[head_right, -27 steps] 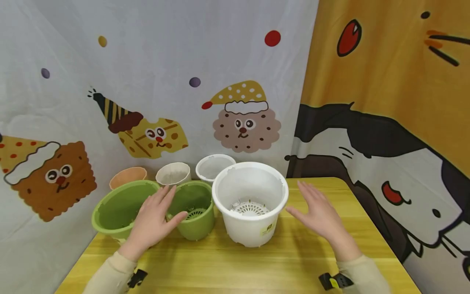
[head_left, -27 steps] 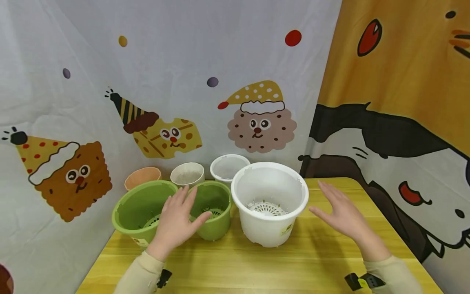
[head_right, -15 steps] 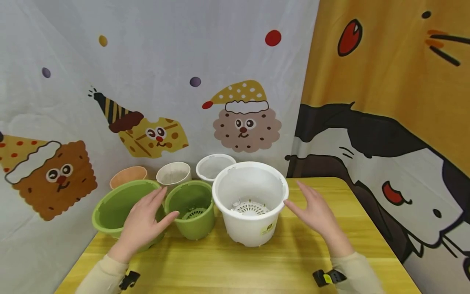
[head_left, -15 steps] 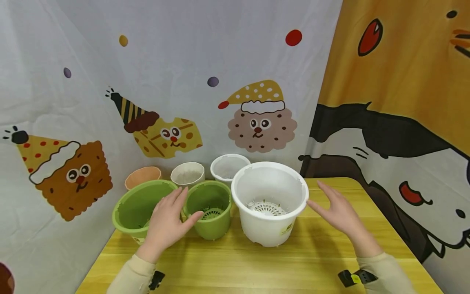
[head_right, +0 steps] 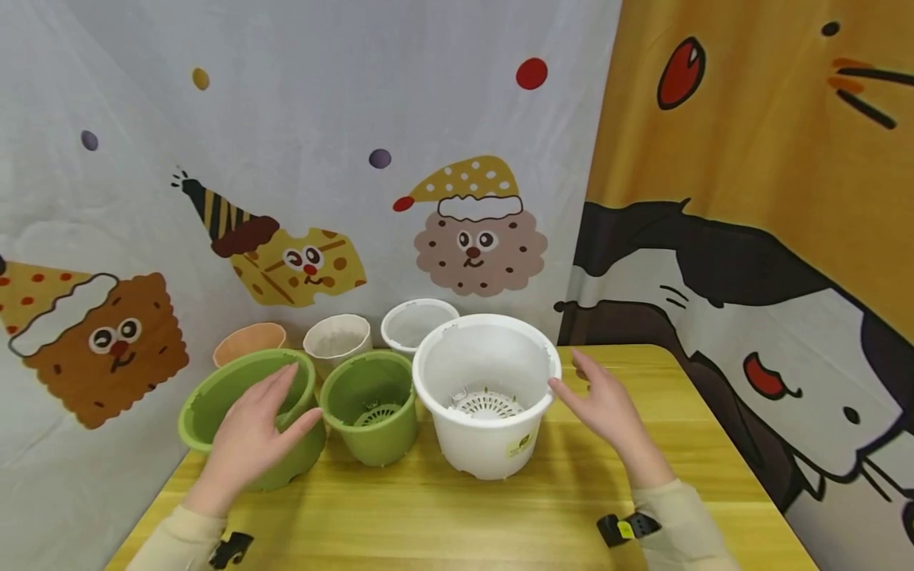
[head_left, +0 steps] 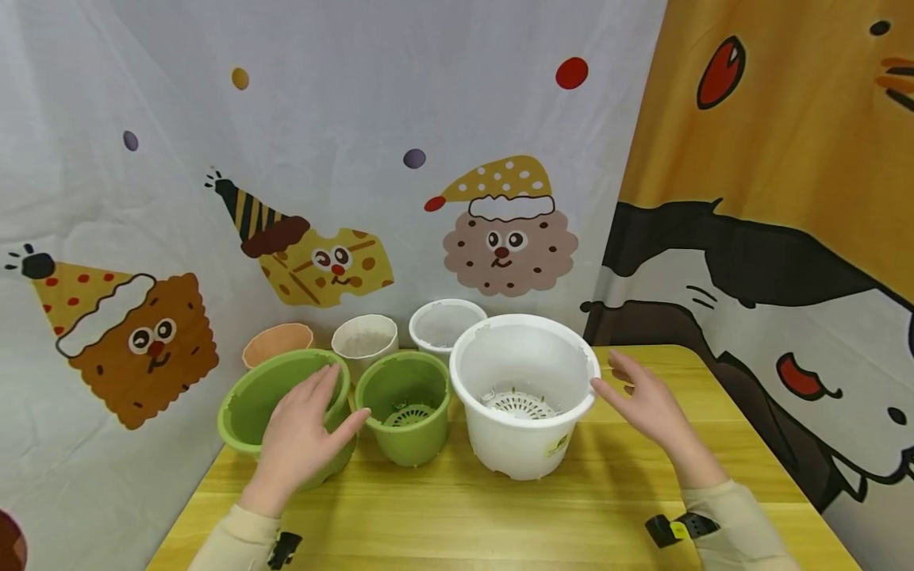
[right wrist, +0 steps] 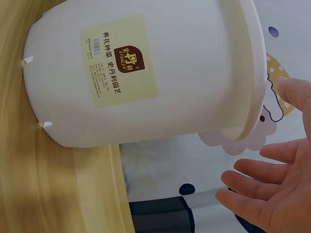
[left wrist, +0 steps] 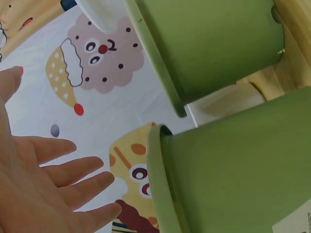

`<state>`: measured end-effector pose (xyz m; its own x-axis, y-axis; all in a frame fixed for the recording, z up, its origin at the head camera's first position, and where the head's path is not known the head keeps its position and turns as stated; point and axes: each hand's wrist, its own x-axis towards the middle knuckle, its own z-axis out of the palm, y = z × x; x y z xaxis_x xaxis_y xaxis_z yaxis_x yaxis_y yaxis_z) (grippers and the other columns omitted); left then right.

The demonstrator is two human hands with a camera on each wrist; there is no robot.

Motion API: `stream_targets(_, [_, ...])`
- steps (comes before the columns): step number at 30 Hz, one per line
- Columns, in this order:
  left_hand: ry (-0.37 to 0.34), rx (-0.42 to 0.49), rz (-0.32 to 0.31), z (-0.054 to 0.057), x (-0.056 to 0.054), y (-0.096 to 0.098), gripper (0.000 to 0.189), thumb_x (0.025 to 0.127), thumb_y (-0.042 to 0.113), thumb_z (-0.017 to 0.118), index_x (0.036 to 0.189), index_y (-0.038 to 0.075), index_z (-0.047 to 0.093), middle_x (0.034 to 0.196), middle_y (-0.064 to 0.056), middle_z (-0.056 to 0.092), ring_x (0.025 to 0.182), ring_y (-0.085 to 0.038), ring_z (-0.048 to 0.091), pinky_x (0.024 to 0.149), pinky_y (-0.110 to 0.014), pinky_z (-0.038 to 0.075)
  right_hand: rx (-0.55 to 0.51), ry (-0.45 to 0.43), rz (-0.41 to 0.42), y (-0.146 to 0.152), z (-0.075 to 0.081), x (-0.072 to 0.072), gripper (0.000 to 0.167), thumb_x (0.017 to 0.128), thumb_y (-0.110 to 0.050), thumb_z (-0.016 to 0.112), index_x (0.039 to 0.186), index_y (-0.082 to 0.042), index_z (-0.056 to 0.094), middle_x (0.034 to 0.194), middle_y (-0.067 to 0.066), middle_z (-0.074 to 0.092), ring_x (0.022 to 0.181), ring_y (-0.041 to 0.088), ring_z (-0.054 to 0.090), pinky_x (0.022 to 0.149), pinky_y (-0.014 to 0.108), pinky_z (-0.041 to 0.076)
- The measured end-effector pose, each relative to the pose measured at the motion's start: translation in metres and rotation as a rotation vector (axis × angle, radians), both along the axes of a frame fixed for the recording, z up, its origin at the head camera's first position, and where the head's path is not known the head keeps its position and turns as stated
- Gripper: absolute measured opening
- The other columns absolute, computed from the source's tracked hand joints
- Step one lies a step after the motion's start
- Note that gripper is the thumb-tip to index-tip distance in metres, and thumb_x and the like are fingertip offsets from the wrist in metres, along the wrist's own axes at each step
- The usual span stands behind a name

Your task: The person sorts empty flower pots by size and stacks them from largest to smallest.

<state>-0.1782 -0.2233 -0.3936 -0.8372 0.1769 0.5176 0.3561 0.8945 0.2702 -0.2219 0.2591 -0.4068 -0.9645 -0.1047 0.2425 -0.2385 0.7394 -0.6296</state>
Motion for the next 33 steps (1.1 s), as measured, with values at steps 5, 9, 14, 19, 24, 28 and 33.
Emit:
stream_targets(5, [0.014, 0.006, 0.01, 0.002, 0.001, -0.01, 0.079, 0.089, 0.05, 0.067, 0.143, -0.005, 0.047, 0.14, -0.026, 0.051, 0.123, -0.048, 0.05, 0.098, -0.064, 0.039, -0.006, -0.017, 0.001, -0.002, 0.002, -0.005, 0.077, 0.097, -0.041, 0.061, 0.151, 0.005, 0.031, 0.14, 0.033, 0.046, 0.122, 0.05, 0.051, 0.09, 0.058, 0.051])
stream_targets(9, [0.005, 0.01, 0.025, 0.004, 0.002, -0.017, 0.078, 0.09, 0.049, 0.067, 0.142, -0.007, 0.047, 0.139, -0.027, 0.052, 0.122, -0.048, 0.05, 0.098, -0.064, 0.039, -0.007, -0.033, 0.002, -0.003, 0.003, -0.01, 0.075, 0.098, -0.038, 0.061, 0.151, 0.005, 0.031, 0.139, 0.033, 0.048, 0.121, 0.048, 0.053, 0.089, 0.058, 0.051])
stream_targets(14, [-0.033, 0.015, 0.054, 0.007, 0.004, -0.026, 0.078, 0.092, 0.049, 0.064, 0.143, -0.007, 0.045, 0.139, -0.028, 0.051, 0.122, -0.049, 0.05, 0.097, -0.066, 0.039, -0.022, -0.061, 0.006, -0.002, 0.005, -0.018, 0.075, 0.098, -0.039, 0.06, 0.151, 0.005, 0.03, 0.137, 0.032, 0.05, 0.12, 0.048, 0.055, 0.09, 0.058, 0.051])
stream_targets(19, [-0.052, 0.046, 0.064, 0.01, 0.006, -0.033, 0.077, 0.093, 0.048, 0.064, 0.143, -0.008, 0.045, 0.138, -0.03, 0.05, 0.121, -0.051, 0.049, 0.097, -0.066, 0.038, -0.036, -0.087, 0.016, -0.002, 0.006, -0.024, 0.074, 0.099, -0.039, 0.06, 0.151, 0.005, 0.031, 0.136, 0.031, 0.052, 0.118, 0.047, 0.056, 0.089, 0.057, 0.052])
stream_targets(24, [-0.065, 0.075, 0.086, 0.011, 0.007, -0.041, 0.077, 0.093, 0.047, 0.064, 0.142, -0.009, 0.045, 0.137, -0.031, 0.05, 0.121, -0.051, 0.048, 0.096, -0.066, 0.038, -0.018, -0.093, 0.016, -0.002, 0.007, -0.027, 0.07, 0.099, -0.038, 0.058, 0.149, 0.006, 0.035, 0.133, 0.031, 0.054, 0.113, 0.046, 0.06, 0.086, 0.055, 0.054])
stream_targets(28, [-0.095, 0.085, 0.1, 0.012, 0.007, -0.047, 0.078, 0.094, 0.048, 0.063, 0.143, -0.009, 0.043, 0.138, -0.033, 0.048, 0.122, -0.052, 0.046, 0.096, -0.067, 0.038, -0.025, -0.096, 0.023, -0.003, 0.006, -0.029, 0.068, 0.1, -0.035, 0.058, 0.147, 0.008, 0.036, 0.13, 0.033, 0.055, 0.108, 0.045, 0.062, 0.084, 0.052, 0.056])
stream_targets(33, [-0.151, 0.107, 0.114, 0.014, 0.006, -0.055, 0.081, 0.096, 0.05, 0.059, 0.146, -0.01, 0.037, 0.142, -0.035, 0.043, 0.127, -0.054, 0.041, 0.098, -0.068, 0.035, -0.041, -0.112, 0.023, -0.004, 0.006, -0.031, 0.067, 0.1, -0.033, 0.058, 0.147, 0.009, 0.035, 0.128, 0.034, 0.056, 0.107, 0.045, 0.062, 0.082, 0.05, 0.057])
